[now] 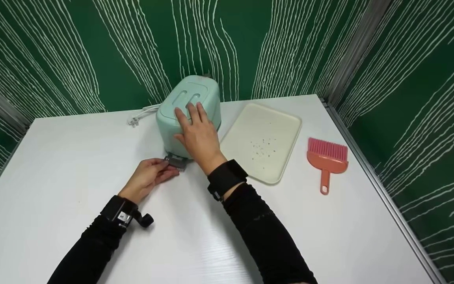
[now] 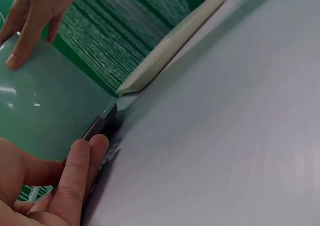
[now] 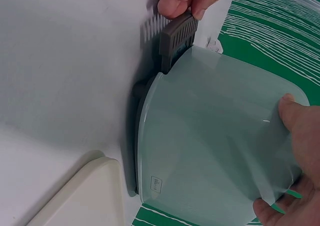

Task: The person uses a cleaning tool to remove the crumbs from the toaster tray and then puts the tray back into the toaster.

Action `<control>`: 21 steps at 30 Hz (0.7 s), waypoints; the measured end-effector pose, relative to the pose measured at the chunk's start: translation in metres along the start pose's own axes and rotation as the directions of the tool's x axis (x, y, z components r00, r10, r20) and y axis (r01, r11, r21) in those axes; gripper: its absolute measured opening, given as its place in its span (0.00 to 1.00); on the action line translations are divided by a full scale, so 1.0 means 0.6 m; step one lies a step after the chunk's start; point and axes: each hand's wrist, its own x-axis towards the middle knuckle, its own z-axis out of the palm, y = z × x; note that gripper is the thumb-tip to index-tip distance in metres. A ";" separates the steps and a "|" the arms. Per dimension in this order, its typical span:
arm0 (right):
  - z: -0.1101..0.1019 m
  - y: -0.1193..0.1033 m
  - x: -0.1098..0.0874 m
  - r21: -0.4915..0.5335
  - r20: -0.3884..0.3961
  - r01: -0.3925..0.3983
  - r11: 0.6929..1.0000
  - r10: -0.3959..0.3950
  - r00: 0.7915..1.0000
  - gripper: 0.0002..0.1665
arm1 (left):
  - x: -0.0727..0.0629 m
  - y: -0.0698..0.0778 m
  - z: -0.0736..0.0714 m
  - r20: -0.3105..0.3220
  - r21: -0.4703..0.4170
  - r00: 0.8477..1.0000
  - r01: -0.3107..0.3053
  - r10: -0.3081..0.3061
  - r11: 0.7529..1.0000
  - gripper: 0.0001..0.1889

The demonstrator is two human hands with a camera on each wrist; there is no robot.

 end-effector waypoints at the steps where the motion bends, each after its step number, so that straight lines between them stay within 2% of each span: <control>1: 0.000 0.000 0.000 0.003 -0.001 -0.001 1.000 0.001 1.000 0.40 | 0.001 0.000 0.000 -0.003 0.000 1.000 0.001 -0.001 1.000 0.11; 10: -0.002 -0.002 0.000 0.001 0.006 -0.013 1.000 0.013 1.000 0.41 | 0.005 0.004 0.007 -0.015 0.026 1.000 0.003 -0.003 1.000 0.11; 21: 0.001 -0.003 0.000 0.022 -0.010 -0.013 1.000 0.013 1.000 0.40 | 0.014 0.008 0.015 -0.022 -0.003 1.000 -0.021 0.021 1.000 0.08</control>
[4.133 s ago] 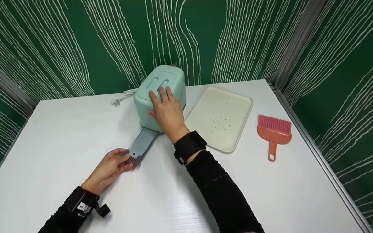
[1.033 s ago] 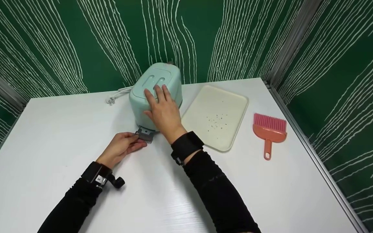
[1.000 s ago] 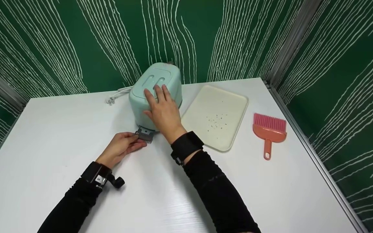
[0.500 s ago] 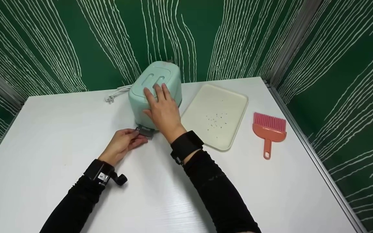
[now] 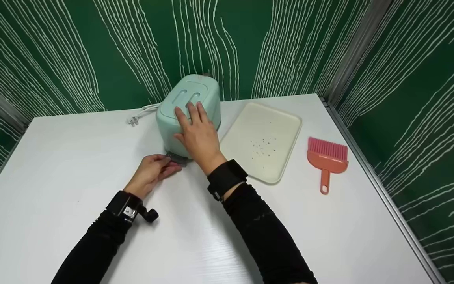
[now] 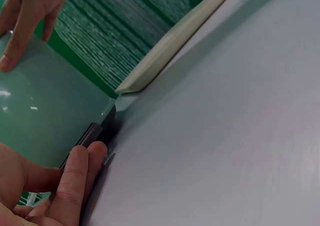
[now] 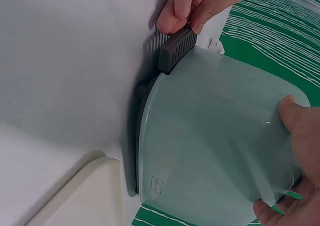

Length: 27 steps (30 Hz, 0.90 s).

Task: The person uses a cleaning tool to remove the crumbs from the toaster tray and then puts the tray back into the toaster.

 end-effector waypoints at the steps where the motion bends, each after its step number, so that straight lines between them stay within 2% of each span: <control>1: 0.000 0.000 0.000 -0.004 -0.002 0.005 1.000 -0.005 1.000 0.40 | 0.001 0.000 0.000 -0.002 0.001 1.000 -0.002 0.002 1.000 0.09; 8: 0.001 0.000 -0.001 -0.040 -0.019 0.029 0.999 -0.030 0.999 0.39 | 0.007 0.001 0.003 -0.017 0.014 1.000 0.003 -0.003 1.000 0.10; 15: -0.002 0.002 -0.001 -0.017 -0.015 0.022 1.000 -0.023 1.000 0.39 | 0.009 0.001 0.008 -0.026 -0.010 1.000 -0.003 0.003 1.000 0.09; 23: -0.003 -0.002 -0.002 0.006 -0.004 0.006 1.000 -0.006 1.000 0.39 | 0.013 0.001 0.015 -0.040 0.001 0.999 -0.026 0.026 1.000 0.09; 27: -0.003 -0.002 -0.003 -0.003 -0.005 0.005 1.000 -0.005 1.000 0.39 | 0.013 0.003 0.015 -0.042 0.013 0.999 -0.019 0.020 1.000 0.10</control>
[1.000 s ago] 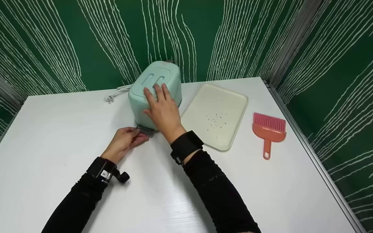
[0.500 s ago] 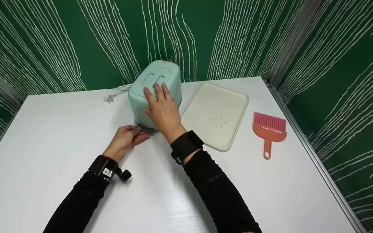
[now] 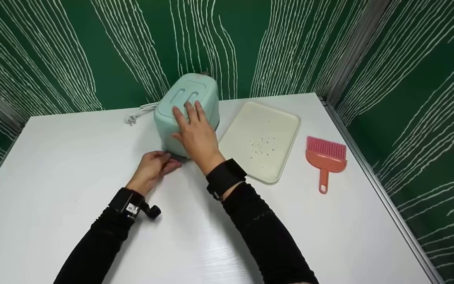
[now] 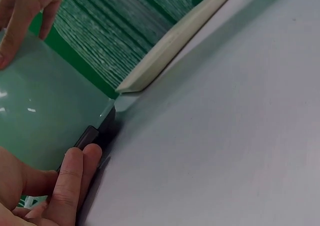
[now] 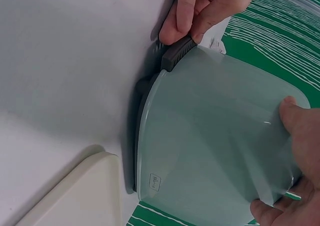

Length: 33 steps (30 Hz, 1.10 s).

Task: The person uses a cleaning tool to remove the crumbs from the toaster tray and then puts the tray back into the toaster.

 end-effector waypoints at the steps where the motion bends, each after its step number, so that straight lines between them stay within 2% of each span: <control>1: 0.001 -0.001 0.000 -0.002 -0.001 -0.001 1.000 0.001 1.000 0.39 | 0.000 0.000 -0.001 0.002 0.001 1.000 0.002 -0.002 1.000 0.11; 9: 0.003 -0.001 -0.001 -0.015 0.009 0.006 1.000 -0.006 1.000 0.39 | -0.005 0.000 -0.014 0.062 0.002 0.995 0.080 -0.080 0.997 0.11; 12: 0.002 -0.001 0.000 -0.016 0.012 0.005 1.000 -0.004 1.000 0.40 | -0.007 0.001 -0.014 0.079 0.012 0.993 0.090 -0.091 0.996 0.10; 16: 0.001 0.001 0.001 -0.026 0.009 0.012 1.000 -0.012 1.000 0.40 | -0.008 0.002 -0.011 0.082 0.017 0.993 0.081 -0.082 0.997 0.10; 27: -0.004 0.005 0.002 -0.063 -0.006 0.046 0.997 -0.046 0.999 0.39 | -0.005 -0.001 0.007 0.025 0.024 0.999 0.021 -0.021 0.999 0.06; 33: -0.003 0.003 0.001 -0.060 0.011 0.047 0.997 -0.046 0.999 0.39 | 0.000 -0.003 0.013 -0.010 0.076 1.000 -0.020 0.021 0.997 0.05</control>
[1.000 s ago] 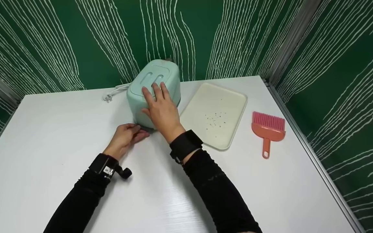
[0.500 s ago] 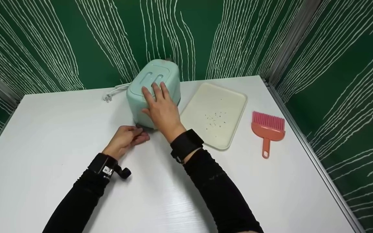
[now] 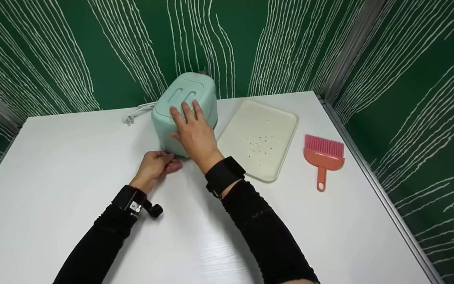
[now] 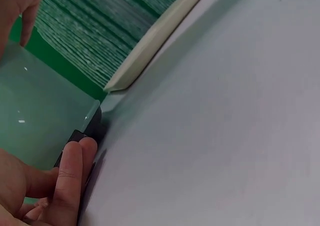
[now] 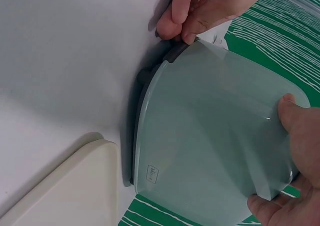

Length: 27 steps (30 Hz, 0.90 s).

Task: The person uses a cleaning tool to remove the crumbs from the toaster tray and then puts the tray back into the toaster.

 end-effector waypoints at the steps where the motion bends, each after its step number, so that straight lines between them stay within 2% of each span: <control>1: 0.000 -0.001 0.000 0.002 0.000 0.000 1.000 0.000 1.000 0.39 | 0.000 0.000 0.000 -0.006 0.004 1.000 -0.003 0.003 1.000 0.05; 8: 0.005 -0.010 0.002 0.014 -0.023 0.003 1.000 -0.003 1.000 0.39 | -0.004 0.002 -0.008 -0.009 0.031 1.000 -0.011 0.012 0.999 0.07; 17: 0.011 -0.012 0.011 0.035 0.004 0.011 0.999 -0.011 1.000 0.40 | -0.004 0.002 -0.021 0.010 0.044 1.000 -0.002 0.001 0.999 0.09; 21: 0.016 -0.006 0.010 0.055 0.022 0.023 0.998 -0.024 0.999 0.40 | -0.007 0.003 -0.029 0.021 0.130 1.000 -0.009 0.007 0.992 0.13; 25: 0.018 0.010 0.004 0.098 0.070 0.030 0.995 -0.037 0.997 0.42 | -0.006 0.009 -0.044 0.022 0.239 1.000 -0.019 0.014 0.971 0.15; 27: 0.017 0.022 0.000 0.130 0.110 0.026 0.991 -0.040 0.993 0.44 | -0.002 0.013 -0.055 0.010 0.285 0.999 -0.039 0.038 0.958 0.15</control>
